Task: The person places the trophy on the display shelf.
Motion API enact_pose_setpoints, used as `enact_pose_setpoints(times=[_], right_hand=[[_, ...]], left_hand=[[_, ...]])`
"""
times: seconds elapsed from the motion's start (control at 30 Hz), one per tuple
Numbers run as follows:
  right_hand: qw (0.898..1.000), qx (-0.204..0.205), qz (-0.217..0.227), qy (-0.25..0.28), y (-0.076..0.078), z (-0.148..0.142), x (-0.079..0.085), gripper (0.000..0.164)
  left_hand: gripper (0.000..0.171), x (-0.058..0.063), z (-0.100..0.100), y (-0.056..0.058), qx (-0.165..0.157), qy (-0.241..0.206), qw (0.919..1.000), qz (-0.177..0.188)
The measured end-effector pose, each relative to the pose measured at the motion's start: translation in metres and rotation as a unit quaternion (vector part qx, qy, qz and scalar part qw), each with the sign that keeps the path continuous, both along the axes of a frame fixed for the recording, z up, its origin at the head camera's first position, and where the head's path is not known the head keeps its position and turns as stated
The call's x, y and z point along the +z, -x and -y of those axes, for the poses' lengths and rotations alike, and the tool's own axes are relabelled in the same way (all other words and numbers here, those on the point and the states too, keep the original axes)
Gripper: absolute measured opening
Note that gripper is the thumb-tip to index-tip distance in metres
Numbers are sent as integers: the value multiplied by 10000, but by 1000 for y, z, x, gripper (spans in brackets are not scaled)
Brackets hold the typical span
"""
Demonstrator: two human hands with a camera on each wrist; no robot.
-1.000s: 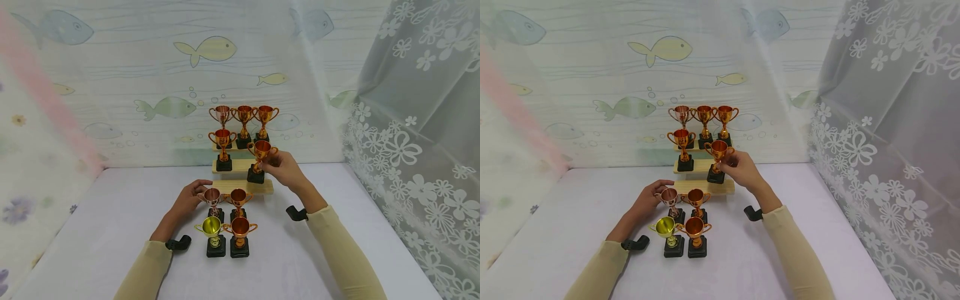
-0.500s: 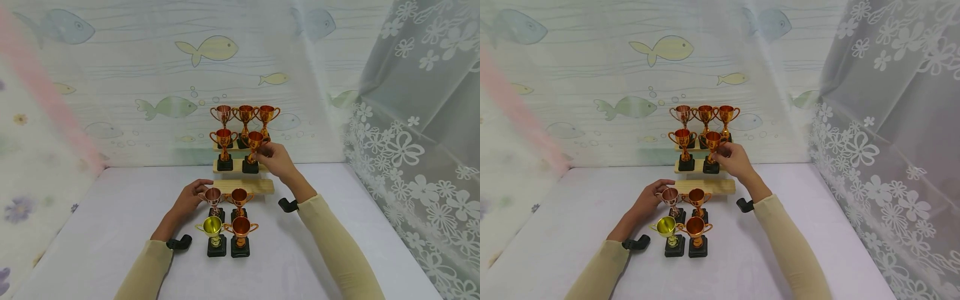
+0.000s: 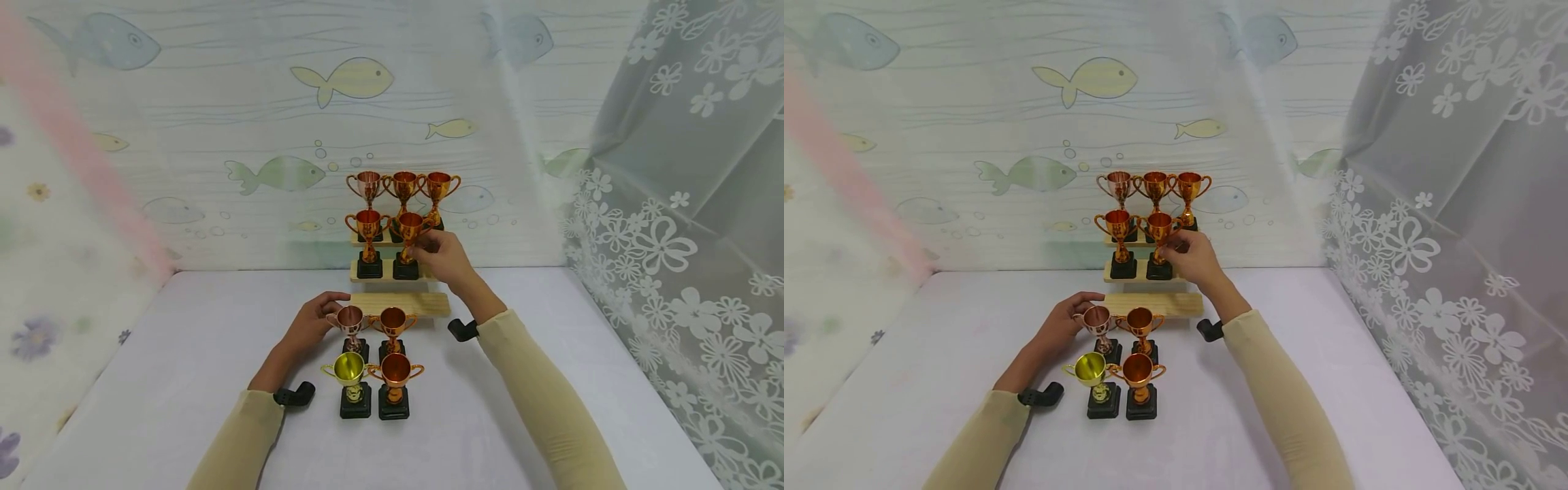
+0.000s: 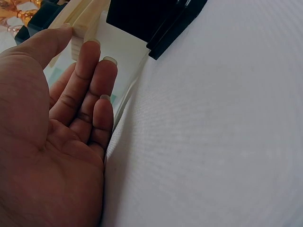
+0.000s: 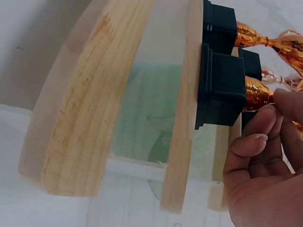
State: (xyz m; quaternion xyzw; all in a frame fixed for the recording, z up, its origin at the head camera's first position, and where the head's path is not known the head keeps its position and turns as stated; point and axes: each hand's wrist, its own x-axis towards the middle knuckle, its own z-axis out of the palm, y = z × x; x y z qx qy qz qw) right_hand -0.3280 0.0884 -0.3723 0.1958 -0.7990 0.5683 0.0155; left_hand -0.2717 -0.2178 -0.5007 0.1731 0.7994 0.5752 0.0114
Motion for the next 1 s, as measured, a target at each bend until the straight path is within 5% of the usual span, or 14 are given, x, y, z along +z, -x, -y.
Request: enact_pose_setpoints(times=[0.8,1.0], right_hand=[[9996,-115,-89,238,2,10,-4,13],[9996,-115,38,240,-1,8,-3,24]], left_hand=[[44,0,1,-1,-46,-30,10000,-15],[45,1,0,-1,-55,-33,10000,-7]])
